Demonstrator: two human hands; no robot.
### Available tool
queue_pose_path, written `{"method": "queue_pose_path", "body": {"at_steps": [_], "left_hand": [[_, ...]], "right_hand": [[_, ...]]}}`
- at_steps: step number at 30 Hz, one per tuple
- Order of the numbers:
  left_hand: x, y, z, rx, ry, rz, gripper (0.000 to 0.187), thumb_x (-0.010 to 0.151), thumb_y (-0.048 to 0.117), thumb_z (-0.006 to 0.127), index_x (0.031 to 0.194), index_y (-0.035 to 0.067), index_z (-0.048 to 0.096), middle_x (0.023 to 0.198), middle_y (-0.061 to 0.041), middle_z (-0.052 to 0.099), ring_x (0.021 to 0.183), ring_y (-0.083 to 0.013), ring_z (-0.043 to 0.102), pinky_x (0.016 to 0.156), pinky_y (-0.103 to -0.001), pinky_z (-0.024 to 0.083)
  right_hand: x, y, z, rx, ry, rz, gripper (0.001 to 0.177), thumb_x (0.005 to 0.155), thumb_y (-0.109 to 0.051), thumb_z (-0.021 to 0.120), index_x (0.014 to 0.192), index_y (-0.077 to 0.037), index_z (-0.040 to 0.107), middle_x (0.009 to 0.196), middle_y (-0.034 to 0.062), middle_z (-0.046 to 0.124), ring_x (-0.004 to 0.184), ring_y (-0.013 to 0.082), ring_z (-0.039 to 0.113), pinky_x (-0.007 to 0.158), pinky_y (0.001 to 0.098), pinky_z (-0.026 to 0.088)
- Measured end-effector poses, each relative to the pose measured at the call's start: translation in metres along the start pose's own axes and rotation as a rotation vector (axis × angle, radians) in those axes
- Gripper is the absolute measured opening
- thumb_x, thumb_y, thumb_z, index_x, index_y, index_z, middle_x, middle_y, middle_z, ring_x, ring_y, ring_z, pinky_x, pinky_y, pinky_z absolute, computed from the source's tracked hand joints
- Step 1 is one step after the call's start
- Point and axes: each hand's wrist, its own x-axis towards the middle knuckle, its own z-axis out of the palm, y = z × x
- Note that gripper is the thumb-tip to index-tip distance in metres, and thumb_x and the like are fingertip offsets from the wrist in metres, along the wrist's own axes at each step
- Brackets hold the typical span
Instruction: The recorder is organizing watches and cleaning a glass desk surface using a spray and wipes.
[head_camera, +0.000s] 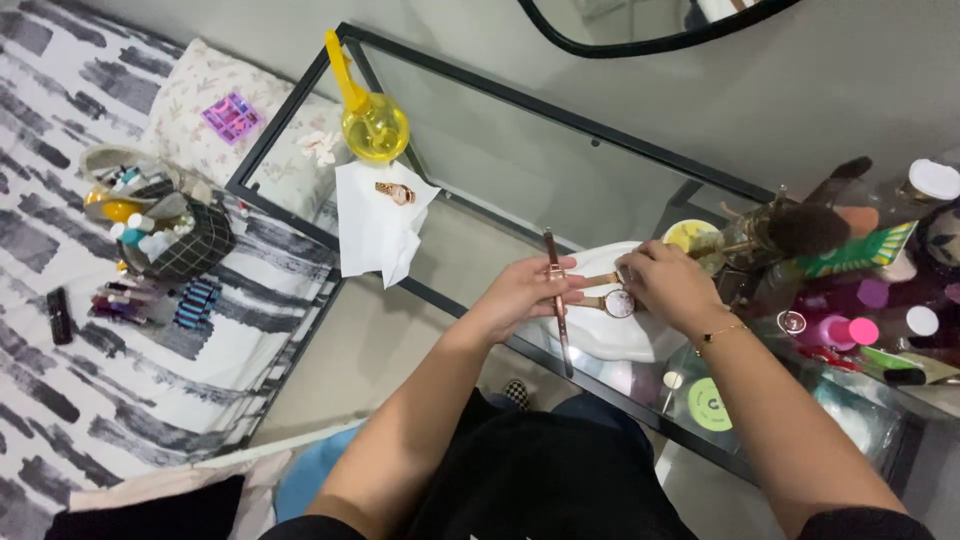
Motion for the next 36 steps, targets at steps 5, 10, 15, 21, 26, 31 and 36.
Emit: {"method": "queue_pose_path", "body": {"at_steps": [5,10,15,21,26,31,36], "left_hand": [[0.004,-0.009,-0.007,-0.002,0.128,0.047,0.04,0.102,0.019,0.056,0.134,-0.005,0.056,0.118,-0.017,0.07,0.1,-0.0224,0.073,0.087,-0.036,0.06],[0.017,-0.024,-0.016,-0.018,0.233,0.053,0.039,0.104,0.025,0.051,0.13,-0.003,0.058,0.109,-0.013,0.069,0.084,-0.0192,0.071,0.077,-0.033,0.06],[0.035,-0.044,-0.017,0.019,0.32,0.086,0.039,0.107,0.029,0.046,0.123,-0.002,0.063,0.09,-0.006,0.061,0.063,-0.0127,0.054,0.058,-0.029,0.048],[0.032,-0.019,0.016,-0.278,0.362,0.144,0.039,0.107,0.034,0.038,0.119,0.003,0.059,0.086,-0.005,0.062,0.071,-0.0155,0.061,0.065,-0.033,0.053],[0.027,-0.022,0.008,-0.451,0.153,0.098,0.04,0.107,0.035,0.042,0.122,0.001,0.058,0.094,-0.008,0.069,0.081,-0.0205,0.071,0.075,-0.036,0.059],[0.013,-0.023,0.01,-0.394,0.047,0.042,0.031,0.105,0.026,0.052,0.128,0.006,0.055,0.102,-0.006,0.068,0.087,-0.0191,0.071,0.078,-0.039,0.059],[0.009,-0.025,-0.005,-0.208,0.241,0.019,0.032,0.103,0.032,0.055,0.125,0.009,0.055,0.1,0.001,0.066,0.077,-0.0113,0.062,0.063,-0.029,0.051]], "right_hand": [[0.014,0.004,-0.002,-0.03,-0.065,-0.039,0.033,0.083,-0.028,0.074,0.112,-0.014,0.066,0.111,0.0079,0.07,0.112,0.0301,0.065,0.1,0.0433,0.05],[0.032,-0.004,-0.027,0.01,-0.211,0.117,0.023,0.095,-0.029,0.068,0.111,-0.012,0.067,0.093,0.0171,0.074,0.092,0.0358,0.072,0.088,0.0457,0.056],[0.046,-0.032,-0.059,0.677,0.108,0.144,0.025,0.098,-0.021,0.066,0.119,-0.006,0.066,0.091,0.0104,0.073,0.072,0.0227,0.074,0.066,0.0352,0.058],[0.054,-0.058,-0.041,1.357,-0.188,0.146,0.028,0.098,-0.008,0.06,0.126,-0.004,0.066,0.099,0.005,0.068,0.08,0.014,0.073,0.071,0.0274,0.064],[0.036,-0.079,-0.033,1.046,-0.001,-0.005,0.035,0.087,-0.008,0.071,0.121,-0.004,0.061,0.107,0.0048,0.068,0.081,0.0141,0.072,0.066,0.0283,0.059],[0.011,-0.075,-0.05,0.599,-0.103,0.129,0.034,0.089,-0.023,0.078,0.116,-0.007,0.064,0.091,0.0135,0.076,0.071,0.0241,0.077,0.066,0.032,0.057],[-0.009,-0.026,-0.017,0.257,0.031,0.003,0.044,0.079,-0.024,0.079,0.119,-0.011,0.068,0.114,0.0156,0.066,0.103,0.0353,0.067,0.087,0.0439,0.054]]}}
